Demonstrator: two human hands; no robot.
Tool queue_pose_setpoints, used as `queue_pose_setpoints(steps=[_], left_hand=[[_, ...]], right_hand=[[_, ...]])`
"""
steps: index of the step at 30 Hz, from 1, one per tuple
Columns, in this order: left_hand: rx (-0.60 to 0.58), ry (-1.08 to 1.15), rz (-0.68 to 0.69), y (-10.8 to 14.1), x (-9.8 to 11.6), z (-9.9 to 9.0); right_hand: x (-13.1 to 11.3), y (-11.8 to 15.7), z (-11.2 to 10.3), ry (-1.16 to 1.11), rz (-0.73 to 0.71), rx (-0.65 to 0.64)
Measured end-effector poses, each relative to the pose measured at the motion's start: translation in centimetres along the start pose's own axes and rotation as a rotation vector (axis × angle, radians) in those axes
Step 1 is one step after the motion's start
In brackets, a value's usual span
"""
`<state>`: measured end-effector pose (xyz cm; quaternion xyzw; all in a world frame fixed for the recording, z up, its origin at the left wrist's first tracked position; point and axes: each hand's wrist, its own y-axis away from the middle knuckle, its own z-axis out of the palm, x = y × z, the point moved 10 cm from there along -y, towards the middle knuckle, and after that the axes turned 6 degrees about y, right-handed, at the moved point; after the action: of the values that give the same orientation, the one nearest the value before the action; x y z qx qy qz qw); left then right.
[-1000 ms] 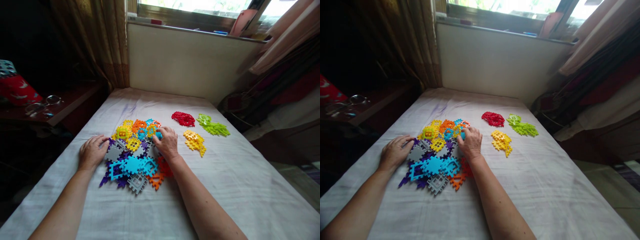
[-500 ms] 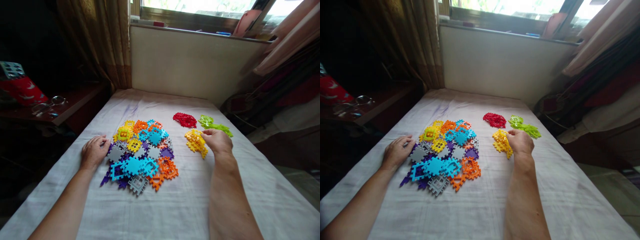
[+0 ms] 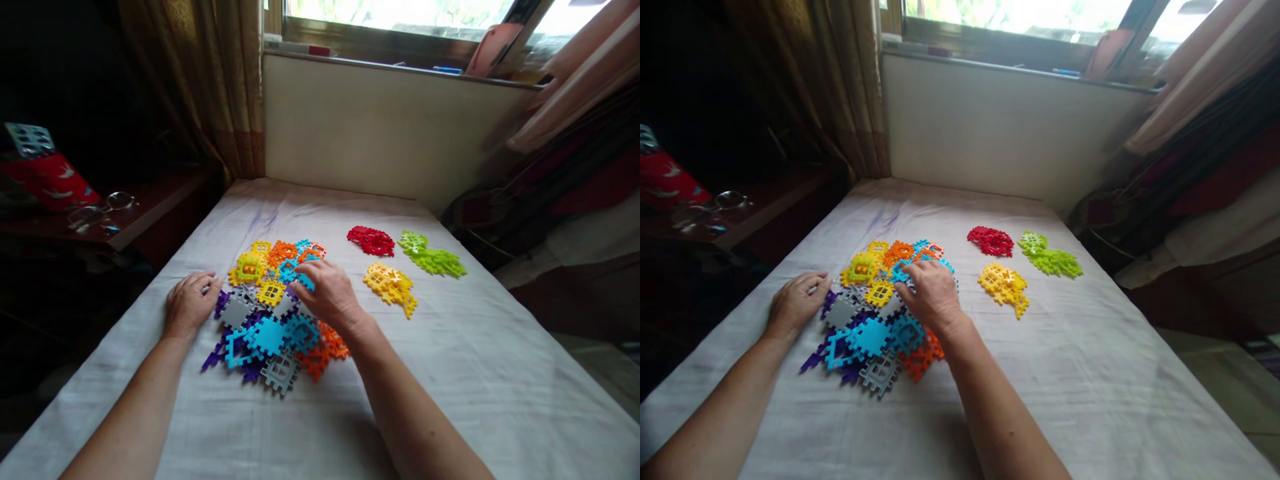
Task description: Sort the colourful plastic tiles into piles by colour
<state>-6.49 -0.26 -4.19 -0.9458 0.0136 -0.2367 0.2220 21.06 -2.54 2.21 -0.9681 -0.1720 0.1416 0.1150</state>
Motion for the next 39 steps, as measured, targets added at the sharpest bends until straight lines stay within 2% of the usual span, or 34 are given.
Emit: queue_pose_setpoints(steps=[3,6,18,22,24,26,28,31,34,36,39], left_hand=[[-0.004,-0.011,-0.006,0.0,0.0,0.0],[-0.011,-0.015,-0.016,0.0,0.1,0.0],[-0.02,-0.023,-0.038,0.2,0.3,0.0],[-0.042,-0.018,-0.041,0.2,0.5,0.1],[-0.048,-0.014,-0.037,0.1,0.5,0.1],[-0.048,-0.008,-0.036,0.0,0.5,0.1],[-0.046,0.002,-0.039,0.0,0.4,0.1],[-0.033,0.017,-0.039,0.0,0.5,0.0],[-0.031,0.027,-0.035,0.0,0.5,-0.2],[-0.042,0.033,-0.037,-0.1,0.4,-0.2],[-0.048,0.045,-0.041,-0.1,0.2,-0.1]], right_hand=[[-2.7,0.3,3.0,0.024,-0.08,-0.06],[-3.0,0.6,4.4,0.071,-0.071,-0.116],[-4.0,0.7,4.5,0.102,-0.05,-0.045],[-3.4,0.4,3.2,0.104,-0.032,-0.036],[-1.7,0.1,1.7,0.103,0.025,-0.047],[1.3,0.1,-0.1,0.122,0.136,-0.078],[5.7,0.7,-1.9,0.163,0.304,-0.129],[13.2,3.1,-4.3,0.235,0.591,-0.217],[19.0,5.7,-5.7,0.288,0.762,-0.246],[21.3,7.0,-5.4,0.275,0.801,-0.285],[22.1,7.5,-4.4,0.227,0.756,-0.345]])
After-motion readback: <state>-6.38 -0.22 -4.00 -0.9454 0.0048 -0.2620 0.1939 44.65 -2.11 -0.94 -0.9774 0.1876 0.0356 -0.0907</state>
